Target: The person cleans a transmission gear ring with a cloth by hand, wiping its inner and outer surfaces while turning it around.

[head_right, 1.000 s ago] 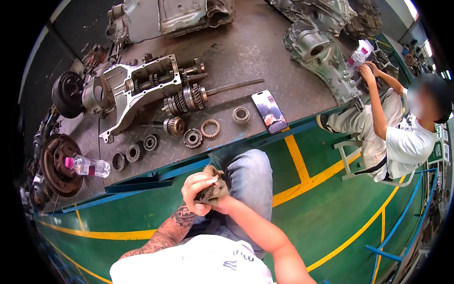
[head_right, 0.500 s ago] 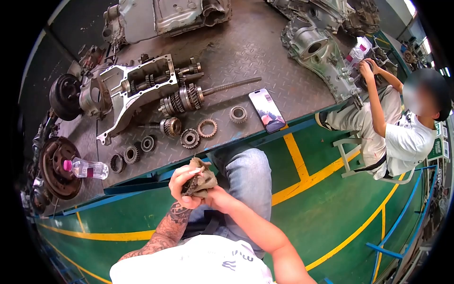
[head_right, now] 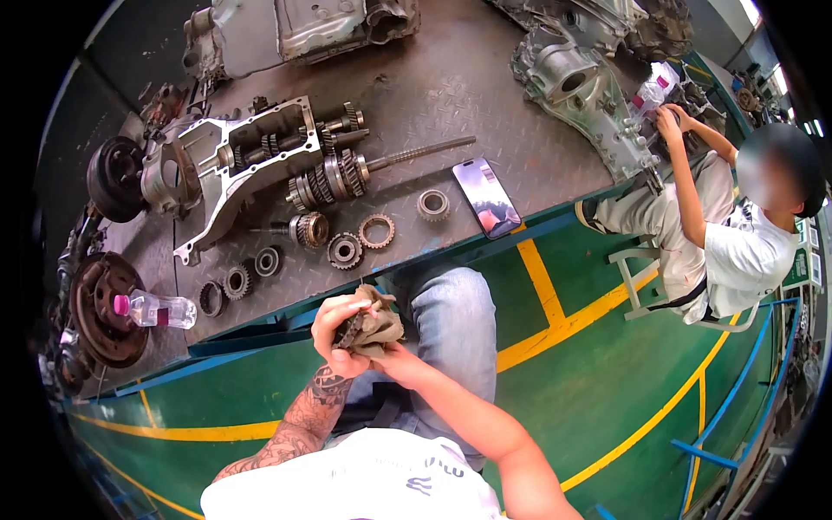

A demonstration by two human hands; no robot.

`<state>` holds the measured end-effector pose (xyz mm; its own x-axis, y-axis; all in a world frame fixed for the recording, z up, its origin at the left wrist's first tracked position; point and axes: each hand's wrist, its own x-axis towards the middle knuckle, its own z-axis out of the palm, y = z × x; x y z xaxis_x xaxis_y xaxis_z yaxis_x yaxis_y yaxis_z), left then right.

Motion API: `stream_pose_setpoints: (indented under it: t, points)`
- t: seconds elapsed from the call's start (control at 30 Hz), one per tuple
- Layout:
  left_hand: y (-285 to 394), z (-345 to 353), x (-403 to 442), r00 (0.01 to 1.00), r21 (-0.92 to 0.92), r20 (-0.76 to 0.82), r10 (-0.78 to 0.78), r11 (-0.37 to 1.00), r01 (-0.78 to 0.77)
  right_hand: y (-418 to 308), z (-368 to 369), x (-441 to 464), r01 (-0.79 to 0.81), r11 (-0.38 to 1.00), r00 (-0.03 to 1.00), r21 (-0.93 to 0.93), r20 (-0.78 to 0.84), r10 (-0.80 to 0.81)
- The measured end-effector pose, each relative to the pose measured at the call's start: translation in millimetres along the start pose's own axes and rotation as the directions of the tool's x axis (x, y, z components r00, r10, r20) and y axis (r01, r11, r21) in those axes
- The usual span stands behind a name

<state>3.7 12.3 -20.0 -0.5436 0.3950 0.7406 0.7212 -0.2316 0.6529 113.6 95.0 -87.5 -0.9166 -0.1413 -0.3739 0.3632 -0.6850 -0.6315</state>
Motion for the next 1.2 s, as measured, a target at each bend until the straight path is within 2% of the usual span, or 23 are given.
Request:
stream_pose_setpoints:
  t: [0.07,0.17,0.23,0.27,0.37,0.4,0.47,0.57,0.63,0.7,0.77,0.8,0.9,0.97,1.0,1.03,1.07,1.17,1.2]
  points:
    - [0.3,2.4,1.7,1.000,-0.033,-0.003,-0.025,0.999,0.025,13.8,-6.8,9.2,-0.010,0.999,0.992,0.047,0.129,0.004]
    - [2.2,5.8,0.5,0.996,-0.100,-0.042,-0.083,0.992,0.078,14.8,-11.7,9.9,-0.030,0.986,0.979,0.166,0.203,-0.005]
    - [0.7,6.6,-2.0,0.994,-0.105,-0.071,-0.081,0.992,0.074,-1.7,-1.3,2.5,0.023,0.999,0.999,0.039,0.042,-0.024]
    - [1.4,5.7,-2.1,0.994,-0.094,-0.074,-0.080,0.993,0.073,-8.7,-1.4,3.8,0.046,0.990,0.995,0.134,0.083,-0.058]
    - [1.6,4.5,-1.4,0.994,-0.085,-0.068,-0.088,0.993,0.083,-9.7,11.6,-4.1,0.045,0.999,0.999,-0.005,-0.012,-0.045]
    - [2.2,6.3,-0.7,0.993,-0.095,-0.073,-0.093,0.992,0.086,1.6,2.8,0.8,-0.030,0.999,1.000,-0.023,0.008,0.030]
    - [3.6,9.0,2.1,0.992,-0.120,-0.076,-0.099,0.989,0.089,25.0,-8.7,12.3,-0.049,0.998,0.991,0.027,0.124,0.045]
    - [3.1,11.8,5.6,0.990,-0.129,-0.092,-0.111,0.987,0.099,51.5,-36.5,29.1,-0.065,0.976,0.979,0.207,0.203,0.022]
    - [1.1,10.7,3.6,0.988,-0.103,-0.101,-0.115,0.989,0.105,-6.5,5.3,-2.5,0.008,0.999,0.999,0.033,-0.033,-0.007]
    - [2.6,9.9,8.0,0.989,-0.076,-0.105,-0.106,0.992,0.098,4.7,-9.1,5.6,0.065,0.997,0.998,0.048,-0.021,-0.064]
    - [3.5,8.8,10.7,0.986,-0.092,-0.085,-0.142,0.987,0.134,1.5,1.4,1.8,0.133,0.984,0.991,0.121,-0.020,-0.131]
    - [0.8,10.2,9.4,0.975,-0.134,-0.101,-0.195,0.974,0.181,2.5,3.0,1.5,0.122,0.988,0.992,0.097,-0.039,-0.118]
    - [-2.4,14.4,14.5,0.957,-0.250,-0.148,-0.249,0.946,0.207,-3.9,6.8,-0.6,0.094,0.961,0.995,-0.259,0.047,-0.085]
    - [-4.0,14.4,19.8,0.940,-0.307,-0.104,-0.325,0.910,0.280,-7.3,10.2,-0.4,0.155,0.890,0.986,-0.428,0.128,-0.111]
    - [-0.1,16.4,21.9,0.903,-0.397,-0.073,-0.424,0.843,0.363,-1.8,8.7,-0.3,0.146,0.879,0.986,-0.453,0.137,-0.093]
    - [4.7,20.6,25.0,0.876,-0.537,-0.057,-0.479,0.755,0.377,0.0,6.1,1.5,0.146,0.861,0.985,-0.487,0.150,-0.082]
    - [3.6,22.8,28.7,0.858,-0.584,-0.068,-0.510,0.717,0.380,2.9,7.0,1.4,0.261,0.883,0.964,-0.391,0.145,-0.221]
    - [2.5,22.3,27.4,0.788,-0.725,-0.083,-0.610,0.579,0.372,17.1,-18.1,4.9,0.286,0.899,0.958,-0.331,0.121,-0.260]
    - [2.2,21.6,27.0,0.764,-0.769,-0.084,-0.640,0.529,0.360,10.0,-15.9,3.7,0.201,0.960,0.978,-0.195,0.096,-0.185]
